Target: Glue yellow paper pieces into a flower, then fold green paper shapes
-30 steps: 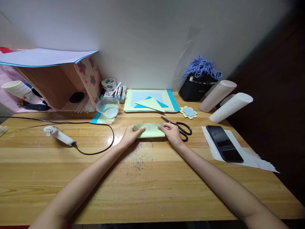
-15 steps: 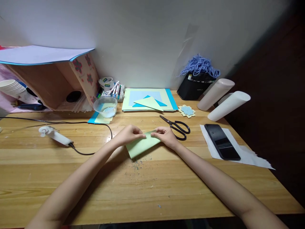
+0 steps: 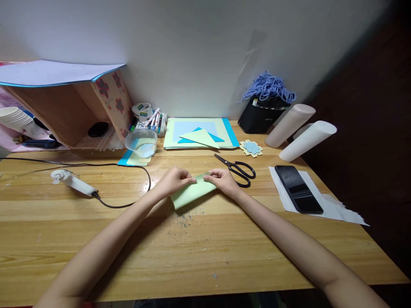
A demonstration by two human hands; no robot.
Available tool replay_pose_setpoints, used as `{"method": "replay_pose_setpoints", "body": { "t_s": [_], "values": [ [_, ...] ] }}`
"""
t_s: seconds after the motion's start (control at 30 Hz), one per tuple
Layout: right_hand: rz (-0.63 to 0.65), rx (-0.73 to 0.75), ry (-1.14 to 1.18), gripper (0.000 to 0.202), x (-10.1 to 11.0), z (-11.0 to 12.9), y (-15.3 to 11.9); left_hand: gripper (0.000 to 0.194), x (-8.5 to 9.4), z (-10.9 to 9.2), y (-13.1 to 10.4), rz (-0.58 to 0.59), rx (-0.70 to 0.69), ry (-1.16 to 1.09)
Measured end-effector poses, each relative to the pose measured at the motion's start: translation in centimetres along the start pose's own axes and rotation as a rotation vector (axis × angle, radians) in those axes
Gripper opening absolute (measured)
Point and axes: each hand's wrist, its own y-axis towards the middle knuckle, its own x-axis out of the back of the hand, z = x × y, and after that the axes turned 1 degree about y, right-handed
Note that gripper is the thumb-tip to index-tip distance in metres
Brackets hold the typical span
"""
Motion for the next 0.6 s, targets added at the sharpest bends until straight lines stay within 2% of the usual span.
{"method": "replay_pose_setpoints", "body": {
  "t_s": [0.17, 0.33, 0.4, 0.47, 0.6],
  "values": [
    [-0.003, 0.015, -0.017, 0.031, 0.0, -0.1, 0.0, 0.049, 0.7, -0.1, 0.0, 0.053, 0.055, -0.078],
    [-0.060, 0.039, -0.051, 0.033, 0.1, -0.5, 0.0, 0.064, 2.8, 0.3, 0.1, 0.160, 0.281, -0.478],
    [-0.063, 0.033, -0.041, 0.033, 0.1, -0.5, 0.0, 0.068, 3.5, 0.5, 0.0, 0.190, 0.330, -0.546],
    [-0.064, 0.037, -0.037, 0.033, 0.0, -0.5, 0.0, 0.063, 3.9, 0.5, -0.2, 0.225, 0.302, -0.501],
    [-0.074, 0.061, -0.041, 0.032, 0.0, -0.4, -0.2, 0.046, 3.5, 0.4, -0.6, 0.285, 0.179, -0.218]
  ]
}}
